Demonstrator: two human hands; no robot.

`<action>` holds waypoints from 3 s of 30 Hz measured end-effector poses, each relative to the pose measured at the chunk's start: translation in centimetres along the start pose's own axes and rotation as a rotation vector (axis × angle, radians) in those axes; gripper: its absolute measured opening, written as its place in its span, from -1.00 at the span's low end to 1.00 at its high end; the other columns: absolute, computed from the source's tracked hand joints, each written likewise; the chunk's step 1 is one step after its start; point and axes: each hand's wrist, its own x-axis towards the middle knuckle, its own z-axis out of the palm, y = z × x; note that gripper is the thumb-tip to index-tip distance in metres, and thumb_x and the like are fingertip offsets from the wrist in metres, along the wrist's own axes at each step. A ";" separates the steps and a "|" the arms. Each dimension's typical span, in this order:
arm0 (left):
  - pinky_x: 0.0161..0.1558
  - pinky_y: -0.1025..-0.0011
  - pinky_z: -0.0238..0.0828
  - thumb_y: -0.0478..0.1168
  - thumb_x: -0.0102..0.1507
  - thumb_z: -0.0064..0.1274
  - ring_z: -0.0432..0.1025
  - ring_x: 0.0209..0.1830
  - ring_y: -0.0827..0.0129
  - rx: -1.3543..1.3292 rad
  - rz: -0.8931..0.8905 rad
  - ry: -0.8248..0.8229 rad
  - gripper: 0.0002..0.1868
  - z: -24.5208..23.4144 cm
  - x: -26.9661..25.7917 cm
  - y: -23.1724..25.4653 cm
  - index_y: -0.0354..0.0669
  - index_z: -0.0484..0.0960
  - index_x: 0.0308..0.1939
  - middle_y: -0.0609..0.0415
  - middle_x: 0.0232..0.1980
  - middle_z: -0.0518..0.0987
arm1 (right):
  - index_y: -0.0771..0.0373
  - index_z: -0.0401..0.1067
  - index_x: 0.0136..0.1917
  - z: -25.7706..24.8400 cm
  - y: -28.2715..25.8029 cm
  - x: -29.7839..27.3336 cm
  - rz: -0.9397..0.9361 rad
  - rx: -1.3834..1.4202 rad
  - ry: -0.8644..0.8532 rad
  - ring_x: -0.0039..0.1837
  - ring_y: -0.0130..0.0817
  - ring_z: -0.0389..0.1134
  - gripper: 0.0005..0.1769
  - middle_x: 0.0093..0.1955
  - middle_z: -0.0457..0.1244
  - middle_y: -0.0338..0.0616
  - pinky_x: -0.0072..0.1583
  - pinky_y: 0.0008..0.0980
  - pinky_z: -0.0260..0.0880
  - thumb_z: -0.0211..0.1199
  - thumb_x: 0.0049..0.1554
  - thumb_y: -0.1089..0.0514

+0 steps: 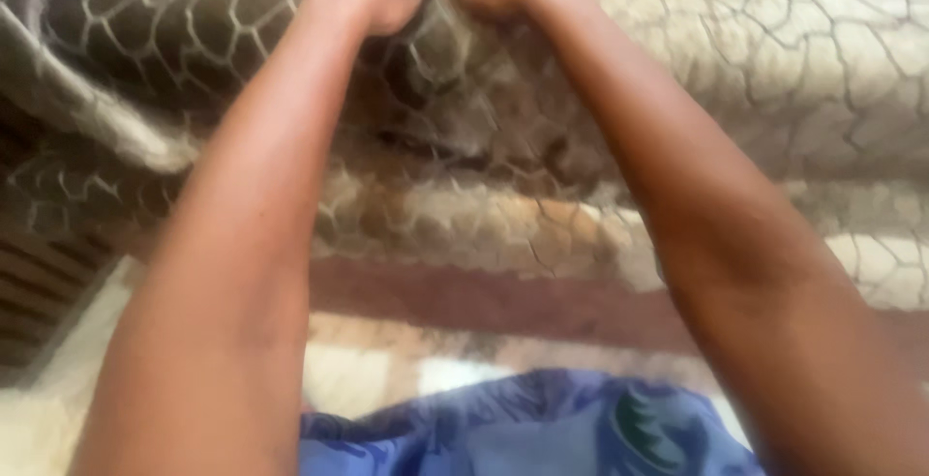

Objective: The person arranges a patterned bed cover on a bed by smoothing it with their hands and tucking the edges into the space between the mattress and the headboard.

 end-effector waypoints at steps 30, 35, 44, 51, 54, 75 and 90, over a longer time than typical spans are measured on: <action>0.53 0.12 -0.36 0.13 0.40 -0.50 -0.22 0.65 0.23 -0.243 0.197 -0.303 -0.28 6.5 19.4 -15.1 -0.15 -0.06 0.57 0.04 0.66 -0.10 | 0.18 0.04 0.62 0.2 1.9 13.1 0.279 0.080 -0.005 0.64 -0.03 -0.05 -0.32 0.64 0.00 0.00 0.55 0.09 -0.19 -0.21 0.36 -0.17; 0.56 0.14 -0.30 0.10 0.40 -0.45 -0.14 0.66 0.25 -0.292 0.169 -0.234 -0.28 6.2 18.2 -15.3 -0.20 0.05 0.57 0.03 0.67 -0.01 | 0.28 0.12 0.59 -0.1 1.3 13.9 0.267 0.121 0.064 0.58 0.00 0.08 -0.36 0.56 0.11 0.09 0.55 0.01 -0.06 -0.14 0.36 -0.08; 0.55 0.10 -0.32 0.09 0.38 -0.38 -0.11 0.66 0.25 -0.329 0.202 -0.142 -0.27 6.0 17.5 -15.2 -0.26 0.12 0.54 -0.01 0.65 0.04 | 0.28 0.21 0.53 -0.3 1.9 13.4 0.201 0.088 0.059 0.61 -0.03 0.04 -0.42 0.58 0.10 0.06 0.55 0.01 -0.05 -0.09 0.34 -0.04; 0.55 0.08 -0.35 0.08 0.40 -0.36 -0.15 0.65 0.18 -0.316 0.175 -0.174 -0.30 4.9 17.0 -14.6 -0.21 0.10 0.54 -0.01 0.64 0.03 | 0.16 0.15 0.57 0.2 1.3 12.2 0.316 0.091 -0.002 0.63 -0.17 -0.03 -0.39 0.63 0.02 -0.10 0.54 0.11 -0.24 -0.08 0.29 -0.02; 0.53 0.05 -0.39 0.10 0.40 -0.35 -0.19 0.64 0.14 -0.304 0.187 -0.206 -0.28 4.0 17.2 -14.6 -0.20 0.06 0.56 -0.05 0.65 -0.01 | 0.16 0.14 0.57 0.5 1.1 12.0 0.325 0.052 0.029 0.63 -0.20 -0.04 -0.38 0.63 0.01 -0.09 0.54 0.09 -0.21 -0.06 0.29 -0.03; 0.55 -0.06 -0.59 0.00 0.44 -0.44 -0.25 0.66 0.26 -0.222 -0.160 -0.280 -0.38 6.0 26.5 -14.6 -0.15 0.01 0.55 0.11 0.65 -0.04 | -0.01 -0.05 0.63 -1.3 8.3 22.5 0.449 0.021 -0.271 0.69 -0.22 -0.27 -0.31 0.70 -0.17 -0.25 0.55 0.16 -0.41 -0.23 0.28 -0.14; 0.47 -0.24 -0.48 -0.10 0.29 -0.13 -0.18 0.62 -0.06 -0.251 -0.285 -0.064 -0.40 6.5 28.6 -11.9 -0.19 0.33 0.41 -0.09 0.59 0.12 | 0.10 0.14 0.54 -1.7 12.6 22.0 0.370 0.260 -0.216 0.65 -0.15 -0.19 -0.38 0.67 -0.07 -0.08 0.52 0.18 -0.30 0.01 0.24 0.01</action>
